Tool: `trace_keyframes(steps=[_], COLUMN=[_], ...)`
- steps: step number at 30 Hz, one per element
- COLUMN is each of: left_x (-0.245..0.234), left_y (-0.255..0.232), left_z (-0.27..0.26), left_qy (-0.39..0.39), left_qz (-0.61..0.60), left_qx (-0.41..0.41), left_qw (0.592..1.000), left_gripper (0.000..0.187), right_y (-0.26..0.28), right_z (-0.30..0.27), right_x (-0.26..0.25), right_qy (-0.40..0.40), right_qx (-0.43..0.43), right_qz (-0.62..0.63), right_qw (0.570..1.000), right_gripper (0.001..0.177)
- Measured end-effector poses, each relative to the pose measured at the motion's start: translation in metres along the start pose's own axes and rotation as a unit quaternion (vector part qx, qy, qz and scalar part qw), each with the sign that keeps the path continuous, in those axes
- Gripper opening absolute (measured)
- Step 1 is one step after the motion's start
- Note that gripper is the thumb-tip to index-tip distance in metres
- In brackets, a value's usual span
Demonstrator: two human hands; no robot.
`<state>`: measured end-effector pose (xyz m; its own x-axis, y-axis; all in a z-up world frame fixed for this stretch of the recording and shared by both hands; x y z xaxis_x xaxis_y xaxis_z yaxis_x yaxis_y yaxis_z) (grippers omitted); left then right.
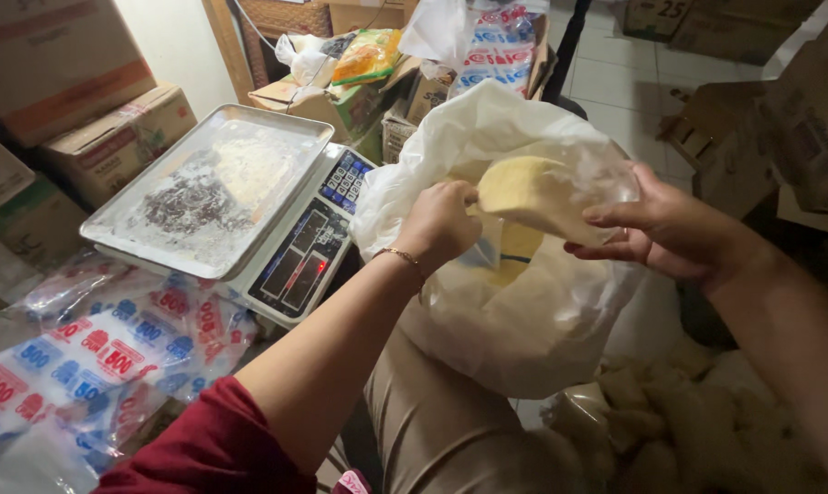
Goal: The person scoops a yellow powder from a large sack into small plastic bags using a blue scoop, weighs each bag on a digital scale, and ties the bags closed. The person repeats this process for multiple bags, placing the finished packages aside.
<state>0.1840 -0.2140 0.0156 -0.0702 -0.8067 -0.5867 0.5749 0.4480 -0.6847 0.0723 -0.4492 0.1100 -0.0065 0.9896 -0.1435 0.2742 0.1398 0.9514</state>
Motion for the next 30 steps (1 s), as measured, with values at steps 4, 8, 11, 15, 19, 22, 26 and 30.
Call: trace_keyframes(steps=[4,8,11,15,19,22,26,30], left_x=[-0.002,-0.003,-0.004,-0.005,-0.009,-0.011,-0.010,-0.010], left_y=[-0.004,-0.007,-0.013,-0.022,-0.026,-0.027,-0.026,-0.026], left_z=[-0.002,-0.005,-0.006,-0.005,-0.005,-0.005,-0.008,-0.011], left_qy=[-0.003,-0.030,-0.053,-0.056,-0.067,-0.072,-0.062,-0.060], left_qz=[0.003,-0.030,-0.052,-0.045,-0.060,-0.067,-0.068,-0.078], left_qx=[-0.018,-0.034,-0.037,-0.077,-0.106,-0.103,-0.114,-0.126], left_qw=[1.000,0.999,0.997,0.994,0.990,0.990,0.989,0.987], left_gripper=[0.037,0.039,0.042,0.043,0.046,0.047,0.047,0.048], right_y=[0.011,0.025,0.034,0.043,0.052,0.056,0.059,0.063], right_z=[-0.003,-0.002,0.000,0.006,0.008,0.008,0.005,0.003], right_x=[0.009,0.013,0.013,0.013,0.013,0.015,0.018,0.020], right_qy=[-0.039,-0.061,-0.042,-0.014,-0.011,-0.006,-0.002,-0.006], right_qx=[0.031,0.053,0.016,-0.033,-0.048,-0.045,-0.039,-0.035], right_qz=[-0.079,-0.146,-0.172,-0.214,-0.258,-0.264,-0.269,-0.284], right_qw=[0.996,0.986,0.984,0.976,0.965,0.963,0.962,0.958], right_gripper=[0.093,0.093,0.083,0.078,0.074,0.076,0.076,0.078])
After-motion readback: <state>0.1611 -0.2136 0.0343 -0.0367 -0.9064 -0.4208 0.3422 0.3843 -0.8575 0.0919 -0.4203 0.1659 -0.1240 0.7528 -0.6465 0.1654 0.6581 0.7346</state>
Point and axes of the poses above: each hand's wrist, its own z-axis towards the middle knuckle, its own x-axis out of the palm, y = z × x, the point moved 2 cm from there along z, towards the middle knuckle, and after that the axes turned 5 degrees about -z, right-handed, at the moved point
